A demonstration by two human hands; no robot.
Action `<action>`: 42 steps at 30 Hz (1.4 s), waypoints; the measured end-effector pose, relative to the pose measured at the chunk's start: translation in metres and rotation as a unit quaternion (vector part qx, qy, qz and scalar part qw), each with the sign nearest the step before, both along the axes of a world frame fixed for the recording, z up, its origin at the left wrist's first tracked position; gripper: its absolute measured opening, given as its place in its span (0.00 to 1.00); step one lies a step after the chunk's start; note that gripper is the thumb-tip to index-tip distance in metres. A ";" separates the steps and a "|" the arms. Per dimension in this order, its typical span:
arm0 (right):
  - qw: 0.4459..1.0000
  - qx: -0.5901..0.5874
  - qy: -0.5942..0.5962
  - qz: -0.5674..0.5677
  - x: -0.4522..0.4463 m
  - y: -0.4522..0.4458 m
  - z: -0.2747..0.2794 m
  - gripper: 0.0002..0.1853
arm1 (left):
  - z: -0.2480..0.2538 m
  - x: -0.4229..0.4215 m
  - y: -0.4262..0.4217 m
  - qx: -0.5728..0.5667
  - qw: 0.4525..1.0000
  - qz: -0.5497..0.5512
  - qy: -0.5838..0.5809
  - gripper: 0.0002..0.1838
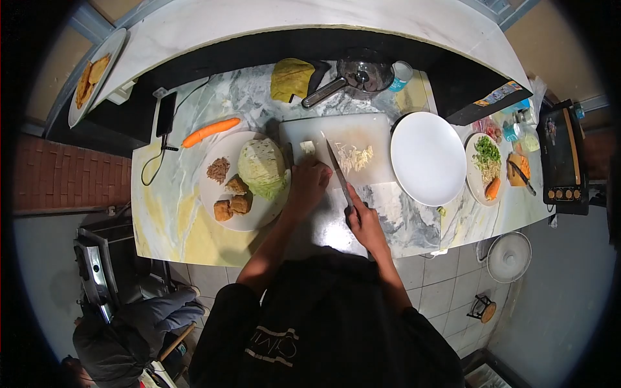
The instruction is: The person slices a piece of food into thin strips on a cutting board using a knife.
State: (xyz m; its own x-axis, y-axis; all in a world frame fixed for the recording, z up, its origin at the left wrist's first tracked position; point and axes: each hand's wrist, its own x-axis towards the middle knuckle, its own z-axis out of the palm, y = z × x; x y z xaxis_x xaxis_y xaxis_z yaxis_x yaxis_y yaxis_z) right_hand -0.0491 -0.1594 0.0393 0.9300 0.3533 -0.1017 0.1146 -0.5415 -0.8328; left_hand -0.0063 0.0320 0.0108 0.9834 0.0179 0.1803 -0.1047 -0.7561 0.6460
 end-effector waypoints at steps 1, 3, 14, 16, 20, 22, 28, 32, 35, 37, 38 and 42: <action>1.000 -0.001 0.000 0.003 0.000 -0.001 -0.001 0.35 | 0.001 0.000 0.000 -0.001 1.000 0.001 -0.004 0.04; 1.000 0.004 0.005 0.003 0.000 0.000 -0.001 0.35 | -0.001 0.000 0.001 -0.004 1.000 -0.003 0.011 0.03; 1.000 0.004 0.016 -0.001 -0.001 0.003 0.004 0.34 | -0.001 -0.003 0.003 -0.016 1.000 -0.004 0.014 0.03; 1.000 0.012 0.019 -0.006 -0.001 0.003 0.003 0.35 | 0.000 -0.004 0.003 -0.026 0.999 -0.001 0.019 0.03; 0.999 0.022 0.015 -0.020 -0.002 0.003 0.003 0.35 | 0.006 -0.007 0.002 -0.004 1.000 0.014 0.005 0.04; 1.000 -0.005 0.029 0.005 -0.001 0.001 0.005 0.39 | 0.008 -0.007 0.003 0.004 0.999 0.018 0.034 0.05; 1.000 -0.006 0.018 -0.004 -0.001 0.002 0.002 0.38 | -0.002 -0.007 0.006 -0.007 0.999 0.018 0.046 0.06; 1.000 -0.001 0.031 -0.004 -0.002 0.001 0.003 0.37 | 0.001 -0.004 0.008 -0.020 0.999 -0.025 0.036 0.05; 1.000 0.016 -0.005 -0.004 -0.003 0.000 -0.003 0.36 | 0.006 0.002 0.007 0.020 0.999 -0.018 0.033 0.04; 1.000 0.015 -0.005 -0.008 -0.003 -0.001 -0.003 0.36 | 0.002 0.007 0.008 0.030 0.999 -0.014 0.003 0.03; 1.000 0.014 -0.006 -0.009 -0.003 -0.002 -0.002 0.36 | 0.002 0.009 0.009 0.030 0.999 -0.014 0.002 0.03; 1.000 0.011 0.004 -0.008 -0.005 -0.003 0.002 0.37 | 0.000 0.016 0.009 0.047 0.998 -0.006 -0.049 0.02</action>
